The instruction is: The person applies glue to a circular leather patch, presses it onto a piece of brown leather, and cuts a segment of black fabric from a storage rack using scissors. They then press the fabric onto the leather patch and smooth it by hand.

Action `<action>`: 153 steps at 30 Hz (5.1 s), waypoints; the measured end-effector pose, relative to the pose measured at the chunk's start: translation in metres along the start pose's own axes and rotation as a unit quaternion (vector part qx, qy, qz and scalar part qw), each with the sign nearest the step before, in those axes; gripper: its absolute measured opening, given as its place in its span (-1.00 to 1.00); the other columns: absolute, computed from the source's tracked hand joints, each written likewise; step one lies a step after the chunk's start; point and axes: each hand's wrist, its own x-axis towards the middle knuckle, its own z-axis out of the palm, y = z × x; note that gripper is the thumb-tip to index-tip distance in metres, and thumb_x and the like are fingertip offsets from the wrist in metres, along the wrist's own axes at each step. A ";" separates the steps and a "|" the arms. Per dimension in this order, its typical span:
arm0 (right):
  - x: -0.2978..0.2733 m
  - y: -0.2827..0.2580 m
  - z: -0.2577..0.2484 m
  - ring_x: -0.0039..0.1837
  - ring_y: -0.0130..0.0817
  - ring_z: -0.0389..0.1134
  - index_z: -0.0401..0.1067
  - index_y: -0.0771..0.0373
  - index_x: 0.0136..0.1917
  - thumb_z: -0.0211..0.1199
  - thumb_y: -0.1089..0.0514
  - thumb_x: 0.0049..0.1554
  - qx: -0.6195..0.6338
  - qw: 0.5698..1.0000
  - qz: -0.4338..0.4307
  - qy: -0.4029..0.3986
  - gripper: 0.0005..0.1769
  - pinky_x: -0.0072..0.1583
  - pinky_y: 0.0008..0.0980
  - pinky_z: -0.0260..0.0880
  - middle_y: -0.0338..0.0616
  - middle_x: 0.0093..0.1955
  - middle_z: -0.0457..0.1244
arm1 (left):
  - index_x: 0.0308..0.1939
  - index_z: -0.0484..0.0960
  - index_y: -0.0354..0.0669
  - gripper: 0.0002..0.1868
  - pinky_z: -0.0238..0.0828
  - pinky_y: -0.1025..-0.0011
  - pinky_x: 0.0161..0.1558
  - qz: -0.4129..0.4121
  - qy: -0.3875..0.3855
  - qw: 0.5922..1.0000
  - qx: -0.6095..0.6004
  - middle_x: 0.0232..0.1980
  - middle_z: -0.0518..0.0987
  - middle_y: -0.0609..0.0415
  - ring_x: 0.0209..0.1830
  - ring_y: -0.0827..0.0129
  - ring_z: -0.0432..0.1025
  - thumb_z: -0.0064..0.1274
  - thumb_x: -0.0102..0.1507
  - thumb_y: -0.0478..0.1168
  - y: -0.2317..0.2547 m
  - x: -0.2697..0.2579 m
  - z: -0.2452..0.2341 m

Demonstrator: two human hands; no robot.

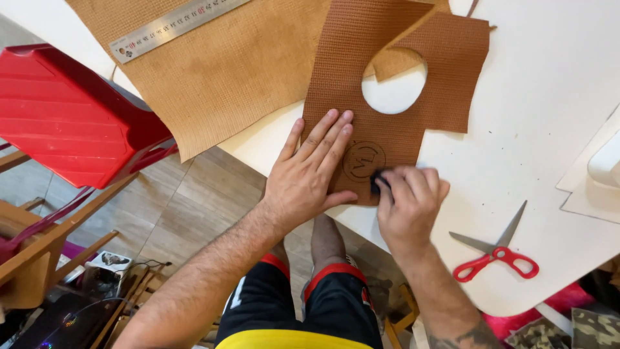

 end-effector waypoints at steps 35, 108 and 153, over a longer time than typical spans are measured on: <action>0.021 -0.015 0.010 0.09 -0.04 0.27 0.48 0.19 -0.03 0.28 0.12 0.21 0.020 0.999 -0.030 -0.030 -0.88 0.05 -0.09 0.11 -0.21 -0.06 0.21 | 0.60 0.00 -0.34 0.34 -0.53 0.01 0.64 0.003 0.000 1.000 -0.002 0.69 0.06 -0.03 0.72 0.21 -0.12 0.32 0.05 0.39 0.001 0.001 0.000; 0.007 -0.029 0.026 0.00 -0.23 0.24 0.45 0.11 -0.13 0.26 0.13 0.17 0.038 0.999 -0.007 0.001 -0.95 0.07 -0.20 0.06 -0.33 -0.13 0.19 | 0.60 -0.01 -0.37 0.33 -0.52 0.01 0.63 0.006 -0.001 1.000 0.018 0.70 0.03 -0.05 0.72 0.21 -0.14 0.23 0.06 0.42 0.005 -0.004 -0.001; 0.019 -0.034 0.027 0.04 -0.23 0.21 0.41 0.10 -0.18 0.37 0.19 0.02 0.035 0.999 0.018 -0.028 -0.86 0.09 -0.17 0.09 -0.35 -0.16 0.15 | 0.61 -0.04 -0.34 0.27 -0.54 0.00 0.63 0.013 0.002 0.999 0.041 0.70 0.04 -0.02 0.72 0.21 -0.15 0.16 0.13 0.42 0.008 -0.003 0.003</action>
